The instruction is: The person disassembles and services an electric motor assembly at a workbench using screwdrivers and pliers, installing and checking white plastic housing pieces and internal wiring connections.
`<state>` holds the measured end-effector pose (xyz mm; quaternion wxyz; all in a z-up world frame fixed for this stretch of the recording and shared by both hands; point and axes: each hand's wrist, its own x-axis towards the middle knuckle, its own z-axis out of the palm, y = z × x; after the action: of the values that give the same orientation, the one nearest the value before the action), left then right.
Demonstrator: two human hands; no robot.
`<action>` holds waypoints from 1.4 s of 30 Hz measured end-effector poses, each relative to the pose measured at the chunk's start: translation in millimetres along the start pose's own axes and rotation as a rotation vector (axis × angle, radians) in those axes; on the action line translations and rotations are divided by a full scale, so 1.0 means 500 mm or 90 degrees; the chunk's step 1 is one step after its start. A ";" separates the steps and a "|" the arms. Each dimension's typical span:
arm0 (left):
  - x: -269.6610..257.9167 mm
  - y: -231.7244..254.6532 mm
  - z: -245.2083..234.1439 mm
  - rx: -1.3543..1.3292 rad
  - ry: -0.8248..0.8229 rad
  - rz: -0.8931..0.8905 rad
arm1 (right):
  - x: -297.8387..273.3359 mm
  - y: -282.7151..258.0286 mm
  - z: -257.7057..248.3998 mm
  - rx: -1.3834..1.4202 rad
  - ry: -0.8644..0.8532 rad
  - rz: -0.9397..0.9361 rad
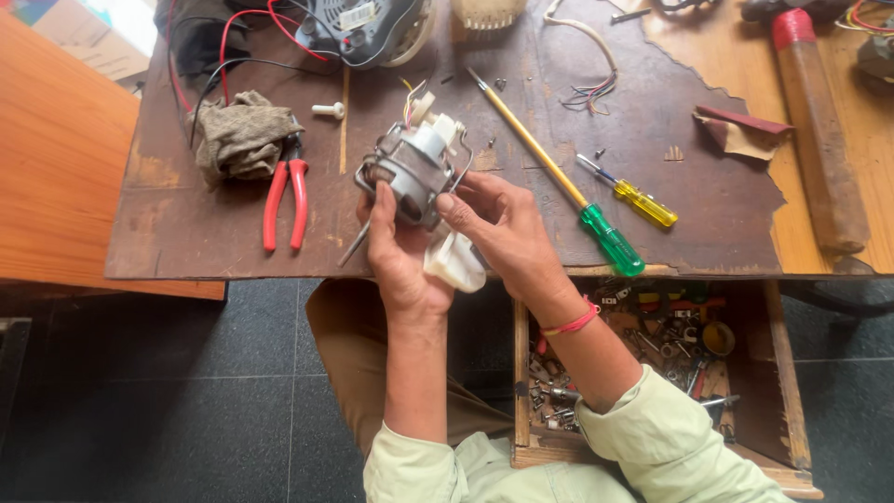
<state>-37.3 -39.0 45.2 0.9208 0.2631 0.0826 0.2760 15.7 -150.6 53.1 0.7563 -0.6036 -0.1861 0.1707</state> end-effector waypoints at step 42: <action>0.190 0.103 0.074 1.080 -0.577 0.243 | -0.109 -0.098 -0.195 -0.904 0.099 -0.120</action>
<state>29.3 33.6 103.4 0.3105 0.9275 -0.1518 0.1422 17.3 -270.2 77.1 0.2043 -0.9412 -0.2492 -0.1012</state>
